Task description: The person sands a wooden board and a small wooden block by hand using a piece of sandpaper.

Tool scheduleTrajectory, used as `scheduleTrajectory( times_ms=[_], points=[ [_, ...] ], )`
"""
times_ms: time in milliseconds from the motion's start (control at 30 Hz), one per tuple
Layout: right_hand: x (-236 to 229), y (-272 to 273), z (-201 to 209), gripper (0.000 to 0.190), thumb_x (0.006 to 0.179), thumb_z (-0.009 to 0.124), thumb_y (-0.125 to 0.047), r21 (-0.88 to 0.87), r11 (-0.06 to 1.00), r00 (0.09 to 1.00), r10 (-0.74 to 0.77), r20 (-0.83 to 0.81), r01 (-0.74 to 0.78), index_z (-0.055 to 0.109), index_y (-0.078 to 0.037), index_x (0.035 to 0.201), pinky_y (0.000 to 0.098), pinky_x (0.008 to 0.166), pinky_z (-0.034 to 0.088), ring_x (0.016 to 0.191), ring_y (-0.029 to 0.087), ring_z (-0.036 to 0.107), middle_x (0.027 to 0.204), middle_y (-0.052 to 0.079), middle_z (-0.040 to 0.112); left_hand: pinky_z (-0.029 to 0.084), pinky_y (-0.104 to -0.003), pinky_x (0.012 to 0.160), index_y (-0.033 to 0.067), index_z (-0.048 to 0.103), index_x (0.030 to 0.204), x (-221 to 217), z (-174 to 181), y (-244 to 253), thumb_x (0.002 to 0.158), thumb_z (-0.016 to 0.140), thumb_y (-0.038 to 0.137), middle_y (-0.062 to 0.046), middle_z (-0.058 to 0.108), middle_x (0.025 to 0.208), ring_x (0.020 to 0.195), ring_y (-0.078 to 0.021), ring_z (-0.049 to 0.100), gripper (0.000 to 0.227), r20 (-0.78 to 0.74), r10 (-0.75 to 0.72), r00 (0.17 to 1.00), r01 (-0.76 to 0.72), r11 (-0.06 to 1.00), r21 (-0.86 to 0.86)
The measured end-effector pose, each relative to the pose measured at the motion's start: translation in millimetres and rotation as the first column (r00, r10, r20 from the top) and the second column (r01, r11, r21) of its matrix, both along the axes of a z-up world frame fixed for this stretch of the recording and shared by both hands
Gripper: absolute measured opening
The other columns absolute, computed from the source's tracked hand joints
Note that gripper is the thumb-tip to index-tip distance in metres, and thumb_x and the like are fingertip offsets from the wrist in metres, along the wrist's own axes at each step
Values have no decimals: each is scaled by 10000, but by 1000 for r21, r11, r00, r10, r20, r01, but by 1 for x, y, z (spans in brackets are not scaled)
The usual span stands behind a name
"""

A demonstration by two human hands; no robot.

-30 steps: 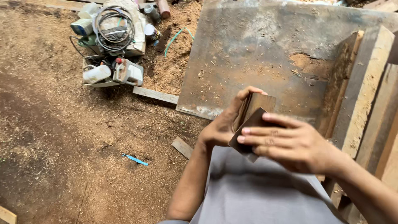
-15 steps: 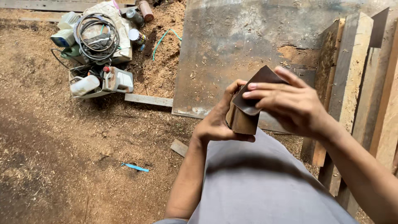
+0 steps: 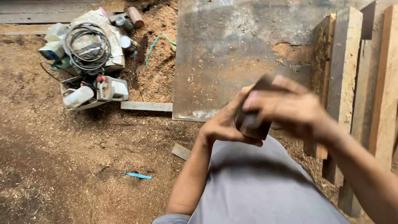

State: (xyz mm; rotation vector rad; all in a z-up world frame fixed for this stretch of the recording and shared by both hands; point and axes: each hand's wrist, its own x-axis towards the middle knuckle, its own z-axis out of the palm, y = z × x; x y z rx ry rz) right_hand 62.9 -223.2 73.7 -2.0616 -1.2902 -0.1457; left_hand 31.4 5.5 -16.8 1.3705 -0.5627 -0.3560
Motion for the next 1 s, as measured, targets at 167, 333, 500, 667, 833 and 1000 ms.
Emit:
scheduleTrajectory(
  times_ms=[167,333,500,667,833,1000],
  points=[
    [-21,15,3,160,1012,616,-200,48,993,994,104,16,-105,730,-177,1122,450,1242,359,1224,164,677,1263,-14,717,398,-351,1218,174,263,1605,11,-5,0,640,972,204,-70,412,1586,1442,-200,435,1198,87,-12,996,19,997,-78],
    [-2,3,8,84,983,628,-239,-22,998,996,-61,-65,60,686,-195,1024,454,1259,353,1261,180,660,1274,-15,716,404,-418,1275,121,266,1639,7,5,1,608,1010,218,-112,426,1608,1509,-266,433,1275,14,-13,1000,12,999,38],
    [-22,22,-2,144,1009,619,-184,-46,995,994,92,51,-90,741,-216,1078,454,1225,373,1201,136,689,1253,-20,744,420,-403,1256,149,300,1607,16,16,9,630,957,79,-104,439,1557,1452,-234,441,1179,41,-61,997,65,991,-114],
    [10,11,-1,90,1035,611,-233,6,993,991,-120,-56,120,682,-199,993,475,1306,318,1240,158,673,1250,-18,719,562,-464,1165,135,261,1642,4,18,13,667,928,-37,-111,427,1520,1418,-235,483,1194,-299,-191,935,85,939,-334],
    [-11,30,10,141,1000,610,-213,-71,995,998,67,-10,-68,745,-194,1038,476,1233,370,1189,149,693,1240,-33,741,491,-472,1138,164,281,1613,11,16,20,579,885,-92,-103,368,1585,1425,-257,470,1224,-58,-76,995,61,970,-234],
    [5,24,7,83,1012,612,-238,-74,994,995,-82,-54,78,692,-219,1007,478,1283,351,1280,128,640,1291,-50,703,574,-492,1107,200,204,1634,5,6,18,655,917,-28,-149,367,1591,1407,-281,512,1232,-405,-263,876,59,890,-452]
  ],
)
